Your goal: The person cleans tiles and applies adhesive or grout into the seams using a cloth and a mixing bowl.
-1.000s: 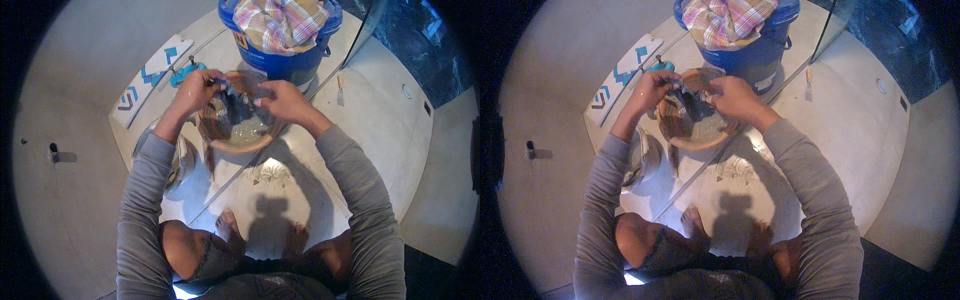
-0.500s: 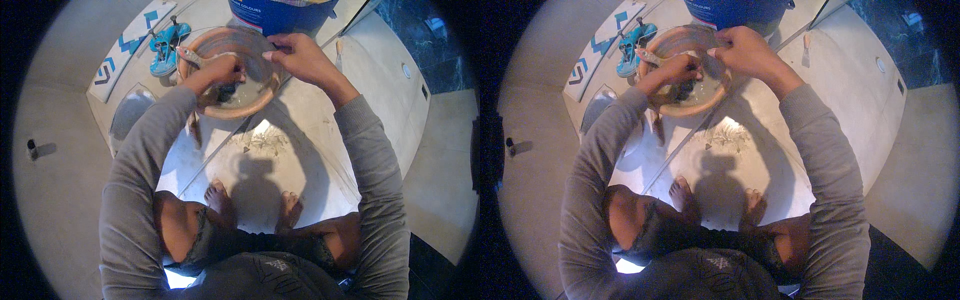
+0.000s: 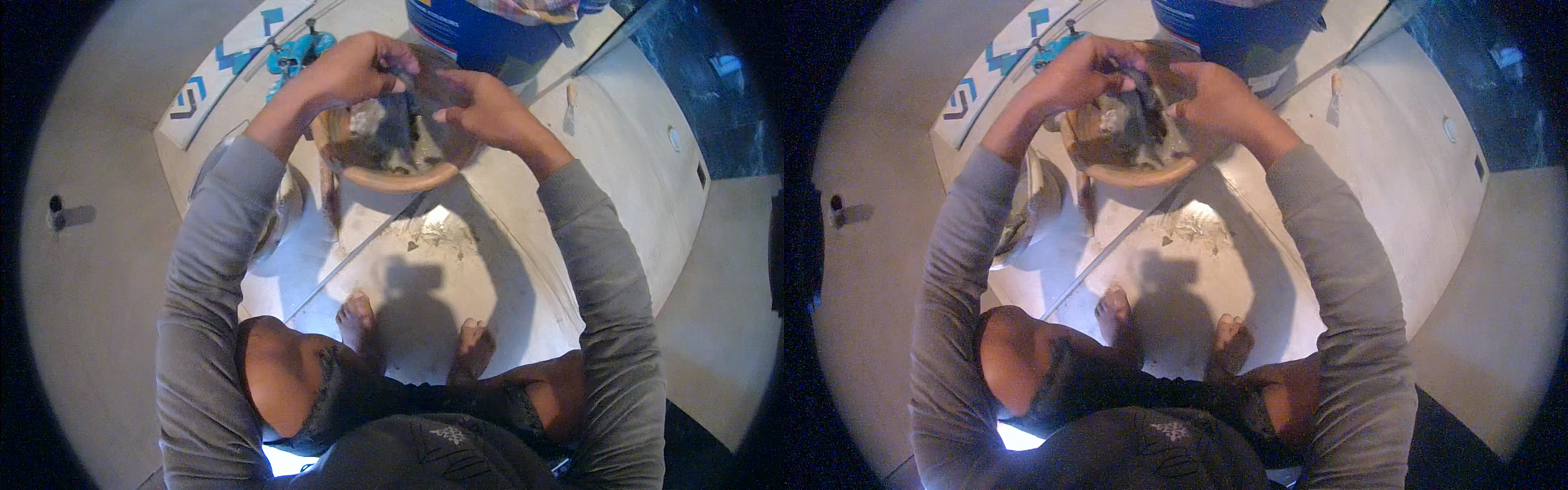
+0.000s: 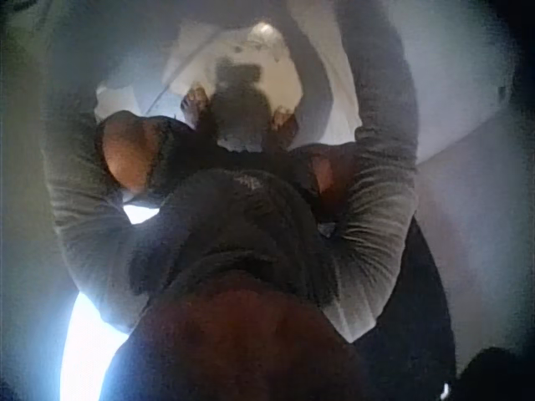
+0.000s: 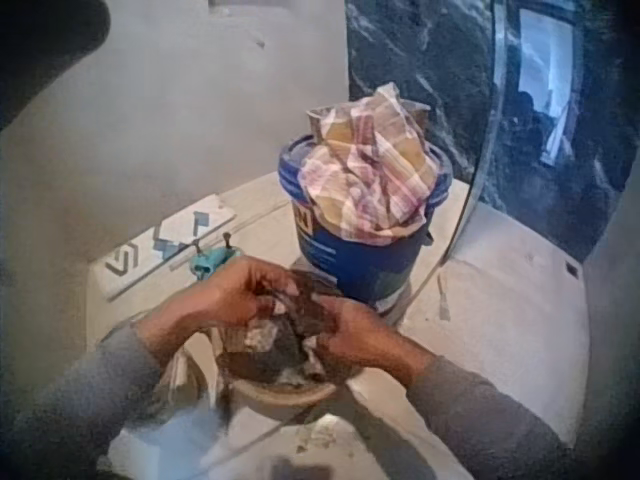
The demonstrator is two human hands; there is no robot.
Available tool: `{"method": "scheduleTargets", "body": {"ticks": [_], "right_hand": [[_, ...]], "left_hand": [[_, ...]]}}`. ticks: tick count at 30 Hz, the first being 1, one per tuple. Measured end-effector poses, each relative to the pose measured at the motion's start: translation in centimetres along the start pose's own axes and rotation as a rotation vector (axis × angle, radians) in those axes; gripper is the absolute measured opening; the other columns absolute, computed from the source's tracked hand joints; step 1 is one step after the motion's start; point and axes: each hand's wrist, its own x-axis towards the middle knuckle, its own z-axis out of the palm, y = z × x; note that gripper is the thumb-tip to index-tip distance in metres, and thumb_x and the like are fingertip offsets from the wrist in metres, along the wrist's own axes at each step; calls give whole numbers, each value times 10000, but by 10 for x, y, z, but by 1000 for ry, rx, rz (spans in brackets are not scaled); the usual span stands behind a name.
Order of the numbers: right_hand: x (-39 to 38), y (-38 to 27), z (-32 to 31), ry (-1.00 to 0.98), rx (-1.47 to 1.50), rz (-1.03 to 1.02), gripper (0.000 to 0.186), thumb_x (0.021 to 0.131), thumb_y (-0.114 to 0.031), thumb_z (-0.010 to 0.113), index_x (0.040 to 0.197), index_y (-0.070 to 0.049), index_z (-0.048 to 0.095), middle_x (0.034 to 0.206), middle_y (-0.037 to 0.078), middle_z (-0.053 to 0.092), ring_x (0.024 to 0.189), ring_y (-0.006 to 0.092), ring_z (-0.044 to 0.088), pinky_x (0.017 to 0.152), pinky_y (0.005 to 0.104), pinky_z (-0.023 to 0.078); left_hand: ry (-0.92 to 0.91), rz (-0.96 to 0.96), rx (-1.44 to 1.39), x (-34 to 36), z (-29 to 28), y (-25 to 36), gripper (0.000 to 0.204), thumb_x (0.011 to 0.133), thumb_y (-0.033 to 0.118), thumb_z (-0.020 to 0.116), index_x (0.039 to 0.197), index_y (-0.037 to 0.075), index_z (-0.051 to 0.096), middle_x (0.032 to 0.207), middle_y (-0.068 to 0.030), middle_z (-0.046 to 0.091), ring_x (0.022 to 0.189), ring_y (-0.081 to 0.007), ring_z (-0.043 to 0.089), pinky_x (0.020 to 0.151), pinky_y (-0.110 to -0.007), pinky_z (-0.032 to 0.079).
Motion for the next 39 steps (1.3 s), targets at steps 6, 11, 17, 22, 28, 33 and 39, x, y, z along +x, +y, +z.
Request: {"method": "scheduleTargets", "body": {"ticks": [6,11,17,22,28,33,39], "right_hand": [[23,-16,25,-67,342,-15,291,785,-131,706,1028,-6,608,795,-1,600,629,103,520,588,275,450],[27,-21,22,90,62,29,215,778,-152,702,923,2,662,756,43,639,653,119,568,618,292,471],[21,-37,34,119,-103,-2,223,773,-151,693,912,20,663,833,97,682,734,179,634,687,329,491],[4,-54,40,-20,64,-36,369,771,-160,702,1081,7,590,864,162,657,791,212,638,717,336,487],[-1,-47,39,333,-387,-521,479,813,-282,654,1208,-62,495,1092,204,577,875,376,622,734,444,516],[-4,-39,42,286,-469,-380,325,861,-314,577,1096,-93,548,982,152,572,841,363,597,692,462,510],[3,-44,68,268,-3,-77,219,908,-232,476,922,-20,529,875,264,601,826,448,584,692,527,455]], "left_hand": [[360,-84,-530,-27,-34,25,213,876,182,615,1000,8,627,887,-45,648,774,-137,611,684,-231,482],[407,-394,-639,-47,-5,5,309,899,197,591,1153,27,550,1042,-75,628,885,-195,627,823,-333,525],[106,-842,-1429,-28,56,-15,467,943,461,437,1156,51,508,1091,-128,602,914,-305,632,827,-442,534],[322,-731,-1556,-10,64,-29,373,945,370,464,1142,57,513,1039,-116,628,891,-285,637,803,-475,540],[402,-701,-1394,-9,65,-27,229,947,216,446,1086,71,555,1028,-122,633,912,-268,640,758,-468,548],[355,-369,-1047,-13,63,-27,288,948,207,407,1151,66,555,1098,-123,622,995,-240,612,824,-430,526],[602,-516,-1449,-1,71,-47,315,956,210,406,1189,49,543,1121,-126,604,1002,-226,592,874,-374,495]]}}
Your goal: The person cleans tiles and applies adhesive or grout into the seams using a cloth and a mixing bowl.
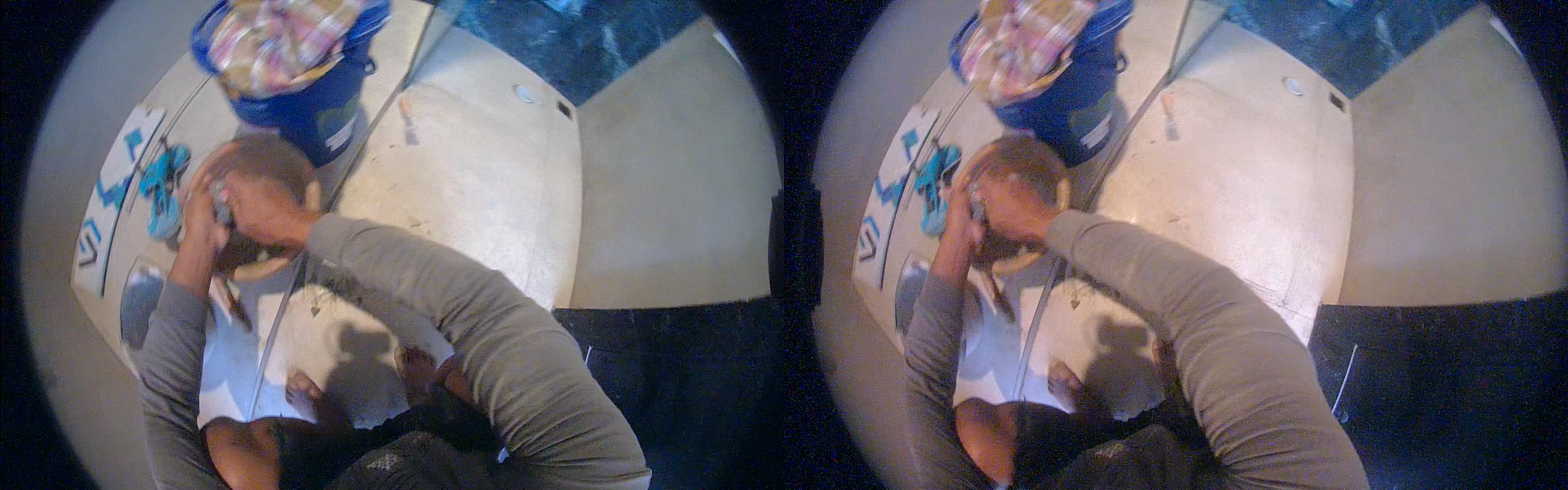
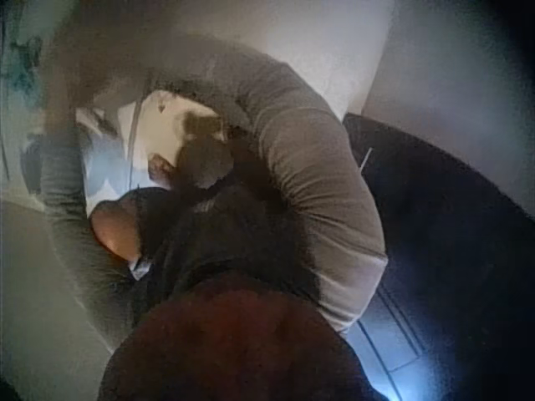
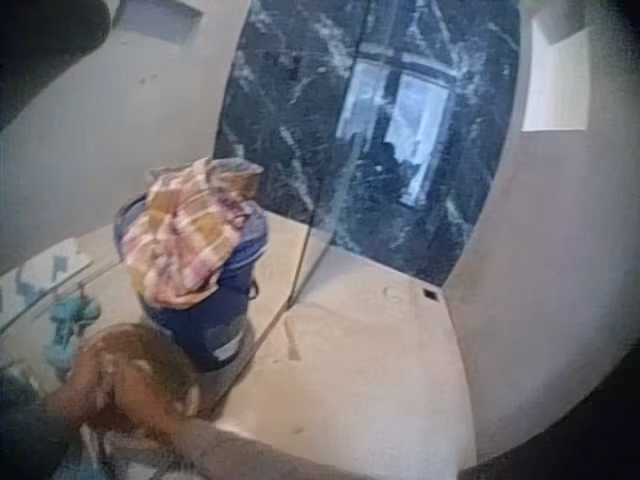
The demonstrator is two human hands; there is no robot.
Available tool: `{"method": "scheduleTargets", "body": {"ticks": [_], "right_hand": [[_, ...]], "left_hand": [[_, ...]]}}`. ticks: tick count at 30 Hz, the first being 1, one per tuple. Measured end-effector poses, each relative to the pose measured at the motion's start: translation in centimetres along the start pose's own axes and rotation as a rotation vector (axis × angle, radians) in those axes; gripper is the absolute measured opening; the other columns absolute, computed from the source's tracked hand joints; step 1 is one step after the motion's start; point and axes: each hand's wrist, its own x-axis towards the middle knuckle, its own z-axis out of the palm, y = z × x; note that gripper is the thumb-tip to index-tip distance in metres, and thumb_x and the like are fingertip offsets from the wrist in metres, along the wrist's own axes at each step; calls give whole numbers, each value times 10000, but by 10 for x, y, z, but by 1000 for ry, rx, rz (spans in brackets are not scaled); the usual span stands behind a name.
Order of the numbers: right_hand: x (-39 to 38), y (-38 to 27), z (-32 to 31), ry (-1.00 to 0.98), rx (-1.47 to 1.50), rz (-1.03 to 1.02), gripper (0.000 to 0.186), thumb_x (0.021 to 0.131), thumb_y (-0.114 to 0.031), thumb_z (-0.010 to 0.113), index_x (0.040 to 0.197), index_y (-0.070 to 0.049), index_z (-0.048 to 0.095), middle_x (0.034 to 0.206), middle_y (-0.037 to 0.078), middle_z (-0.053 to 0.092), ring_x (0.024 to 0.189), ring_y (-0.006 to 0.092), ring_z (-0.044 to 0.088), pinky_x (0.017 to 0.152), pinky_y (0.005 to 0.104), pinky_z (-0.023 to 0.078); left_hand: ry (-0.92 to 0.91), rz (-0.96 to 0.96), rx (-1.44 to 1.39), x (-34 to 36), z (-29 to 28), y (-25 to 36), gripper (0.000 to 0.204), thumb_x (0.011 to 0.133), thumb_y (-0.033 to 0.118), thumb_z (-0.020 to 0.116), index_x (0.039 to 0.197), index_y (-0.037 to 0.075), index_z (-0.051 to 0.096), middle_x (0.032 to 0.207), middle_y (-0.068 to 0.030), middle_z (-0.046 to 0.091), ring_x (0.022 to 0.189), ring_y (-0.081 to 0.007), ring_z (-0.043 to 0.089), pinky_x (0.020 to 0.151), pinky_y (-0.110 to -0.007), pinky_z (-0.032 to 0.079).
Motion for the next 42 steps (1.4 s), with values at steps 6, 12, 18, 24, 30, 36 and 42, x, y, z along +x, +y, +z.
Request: {"method": "scheduleTargets", "body": {"ticks": [6,12,18,24,30,36,42], "right_hand": [[13,7,-2,-11,243,201,246,922,-208,451,926,6,572,801,295,590,835,451,586,750,529,437],[-7,-1,-24,99,-161,-121,307,912,-278,488,1114,-51,535,933,240,594,854,403,602,715,487,501],[2,4,-31,99,-269,-414,333,890,-325,511,1098,-65,526,918,185,581,823,372,609,659,463,521],[13,2,-15,53,-51,-58,243,919,-266,455,978,-43,531,842,240,610,752,425,607,650,518,482],[13,2,3,87,157,190,273,947,-252,406,932,-12,535,836,276,609,777,471,585,695,545,445],[-2,8,1,145,140,51,336,927,-334,460,995,-20,557,884,221,598,828,431,590,696,504,474],[-3,6,-34,187,-288,-593,321,876,-376,526,934,-63,563,885,153,547,820,333,614,631,435,500]], "left_hand": [[70,265,269,4,-3,-15,416,915,338,528,1205,42,484,1061,-106,606,889,-226,629,765,-385,544],[-108,-164,314,-6,5,-9,410,940,412,460,1161,74,529,967,-89,614,850,-186,617,587,-263,497],[-182,-358,14,-16,2,10,340,925,412,478,1111,128,499,795,-5,596,640,-133,596,412,-238,434],[119,-186,-46,-17,18,-7,311,940,367,441,1129,128,510,914,-31,616,714,-180,632,512,-308,483],[187,460,920,15,-22,-34,337,959,303,404,937,26,596,923,-73,644,822,-286,634,705,-405,476],[-198,-37,390,19,-31,-22,314,930,314,452,937,36,597,869,-60,641,681,-254,622,550,-378,481],[-174,-370,172,-8,-22,11,330,915,454,490,988,142,567,783,4,609,441,-90,516,294,-175,352]]}}
